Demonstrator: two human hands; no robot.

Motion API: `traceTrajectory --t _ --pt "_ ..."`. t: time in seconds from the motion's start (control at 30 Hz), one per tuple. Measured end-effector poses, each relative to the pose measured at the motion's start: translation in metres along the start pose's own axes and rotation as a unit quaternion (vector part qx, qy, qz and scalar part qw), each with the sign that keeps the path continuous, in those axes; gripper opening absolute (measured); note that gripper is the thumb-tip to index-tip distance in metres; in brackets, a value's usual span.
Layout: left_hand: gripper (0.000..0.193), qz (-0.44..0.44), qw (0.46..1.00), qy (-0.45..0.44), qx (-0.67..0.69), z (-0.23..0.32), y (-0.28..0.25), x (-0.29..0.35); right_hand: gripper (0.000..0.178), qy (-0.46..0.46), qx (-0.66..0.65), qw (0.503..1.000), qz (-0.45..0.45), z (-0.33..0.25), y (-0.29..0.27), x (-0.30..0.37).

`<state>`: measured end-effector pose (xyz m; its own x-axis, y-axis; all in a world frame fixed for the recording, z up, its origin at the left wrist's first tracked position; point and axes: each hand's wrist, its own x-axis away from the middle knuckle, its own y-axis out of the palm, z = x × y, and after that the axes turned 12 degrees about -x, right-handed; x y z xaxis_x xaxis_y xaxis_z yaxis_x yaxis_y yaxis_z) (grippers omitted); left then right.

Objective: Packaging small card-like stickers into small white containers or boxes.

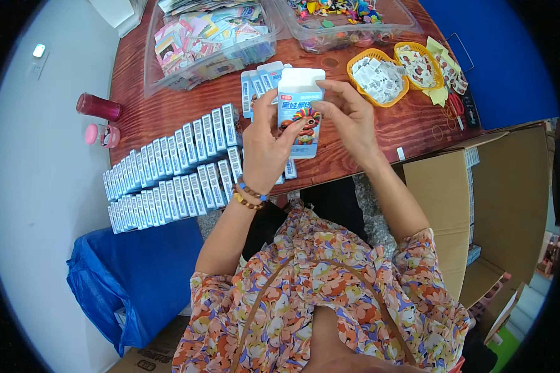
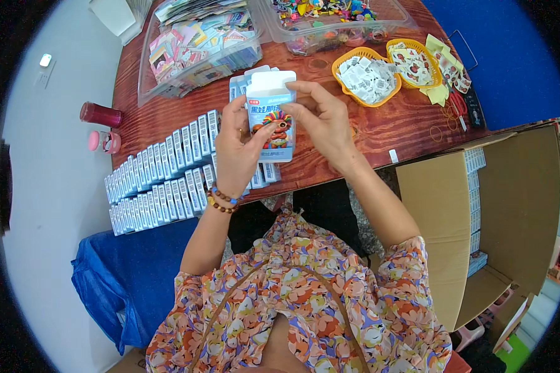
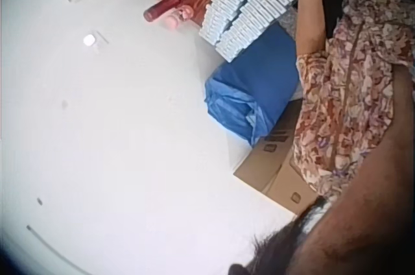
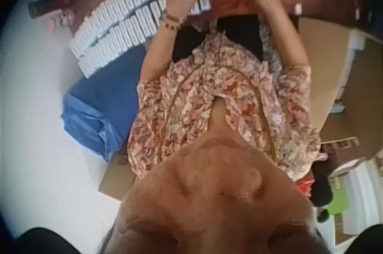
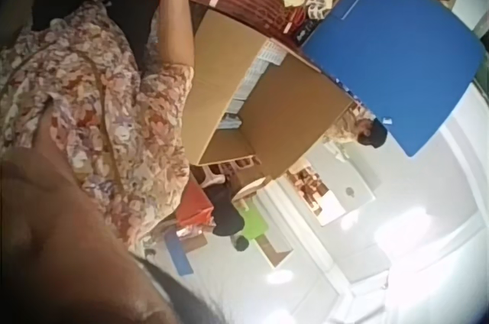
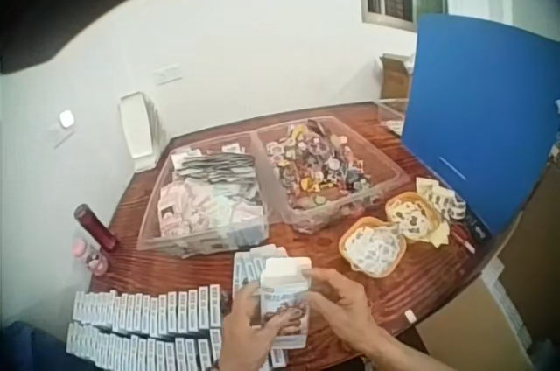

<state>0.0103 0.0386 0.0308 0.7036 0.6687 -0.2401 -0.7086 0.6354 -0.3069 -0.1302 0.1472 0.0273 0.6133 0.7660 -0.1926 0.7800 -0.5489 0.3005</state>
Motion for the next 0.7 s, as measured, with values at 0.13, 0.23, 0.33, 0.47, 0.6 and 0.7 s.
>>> traceTrajectory --t 0.13,0.23,0.33,0.47,0.6,0.7 --pt "0.061 -0.042 0.998 0.014 -0.042 0.006 -0.02 0.004 0.028 0.028 -0.028 0.997 -0.068 -0.005 -0.014 -0.007" --pt "0.062 -0.06 0.998 0.022 0.014 0.002 -0.027 0.006 0.02 0.016 -0.078 0.99 -0.114 -0.005 -0.017 -0.012" --pt "0.062 -0.093 0.995 0.017 -0.022 0.006 -0.033 0.005 0.015 -0.005 -0.03 0.984 -0.174 -0.008 -0.022 -0.014" --pt "0.054 -0.138 0.99 0.006 0.006 -0.003 -0.037 0.004 0.011 -0.027 0.075 0.977 -0.197 -0.016 -0.017 -0.014" --pt "0.049 -0.118 0.991 -0.021 0.065 0.002 -0.031 0.007 0.011 0.013 -0.052 0.99 -0.133 -0.031 0.005 -0.008" --pt "0.05 -0.127 0.991 -0.02 0.035 0.003 -0.033 0.009 0.015 0.097 -0.061 0.983 -0.144 -0.035 -0.004 -0.019"
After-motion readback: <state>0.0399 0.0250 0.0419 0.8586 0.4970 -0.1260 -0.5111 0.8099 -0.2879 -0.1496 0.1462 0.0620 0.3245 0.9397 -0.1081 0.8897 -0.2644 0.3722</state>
